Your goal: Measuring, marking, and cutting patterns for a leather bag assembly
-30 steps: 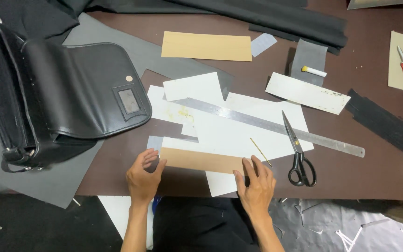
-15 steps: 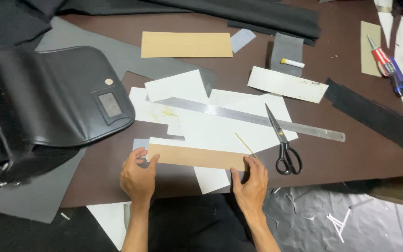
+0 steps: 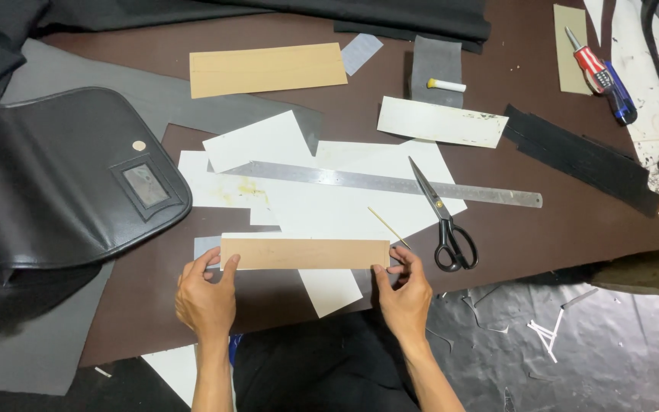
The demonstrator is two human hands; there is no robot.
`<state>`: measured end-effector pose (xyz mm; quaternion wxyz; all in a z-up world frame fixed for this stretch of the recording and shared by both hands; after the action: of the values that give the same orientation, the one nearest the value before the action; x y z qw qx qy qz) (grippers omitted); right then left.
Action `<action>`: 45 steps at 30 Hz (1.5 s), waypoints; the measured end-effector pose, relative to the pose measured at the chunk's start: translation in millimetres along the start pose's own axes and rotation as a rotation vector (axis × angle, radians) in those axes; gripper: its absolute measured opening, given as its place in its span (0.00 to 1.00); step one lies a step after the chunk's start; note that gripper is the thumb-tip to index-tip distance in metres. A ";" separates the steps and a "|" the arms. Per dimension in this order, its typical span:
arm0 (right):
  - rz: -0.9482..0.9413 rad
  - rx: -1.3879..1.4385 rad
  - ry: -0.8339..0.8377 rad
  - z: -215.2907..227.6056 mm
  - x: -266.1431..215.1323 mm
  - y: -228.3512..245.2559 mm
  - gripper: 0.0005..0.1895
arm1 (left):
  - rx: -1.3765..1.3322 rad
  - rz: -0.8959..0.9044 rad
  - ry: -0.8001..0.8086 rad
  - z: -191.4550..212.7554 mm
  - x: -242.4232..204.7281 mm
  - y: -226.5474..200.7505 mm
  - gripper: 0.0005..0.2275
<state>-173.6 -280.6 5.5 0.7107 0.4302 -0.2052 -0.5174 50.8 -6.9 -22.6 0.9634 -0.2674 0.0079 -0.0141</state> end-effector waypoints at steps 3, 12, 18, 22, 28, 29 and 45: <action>-0.006 0.003 0.005 -0.3 1.8 -3.2 0.25 | -0.017 -0.011 0.006 1.2 0.1 -2.2 0.10; -0.107 0.176 0.051 4.9 8.1 4.6 0.23 | -0.024 0.046 0.040 2.1 3.1 -5.3 0.10; -0.081 0.168 0.060 3.5 8.9 9.5 0.24 | -0.044 0.148 0.157 6.3 8.1 -3.4 0.11; -0.128 0.162 0.065 5.5 7.3 12.8 0.25 | -0.060 0.169 0.194 5.8 8.1 -5.1 0.11; -0.102 0.127 0.076 3.7 10.1 10.5 0.26 | -0.070 0.134 0.139 2.5 6.0 -2.6 0.11; -0.102 0.127 0.075 3.1 11.9 7.6 0.26 | -0.070 0.133 0.139 1.1 6.0 -2.0 0.11; 0.050 -0.126 0.161 -5.5 19.5 -1.5 0.30 | -0.046 0.118 0.139 4.2 5.2 -5.4 0.11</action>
<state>-163.0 -296.4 -1.8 0.7631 0.4198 -0.1252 -0.4752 56.0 -9.5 -16.3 0.9533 -0.2871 0.0910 0.0245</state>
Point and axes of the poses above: each hand's wrist, its own x-axis towards the middle knuckle, its own z-axis out of the back of the hand, y = z × x, the point moved 6 cm from there along x, towards the middle knuckle, and after that the axes turned 6 degrees about x, right-handed, at the moved point
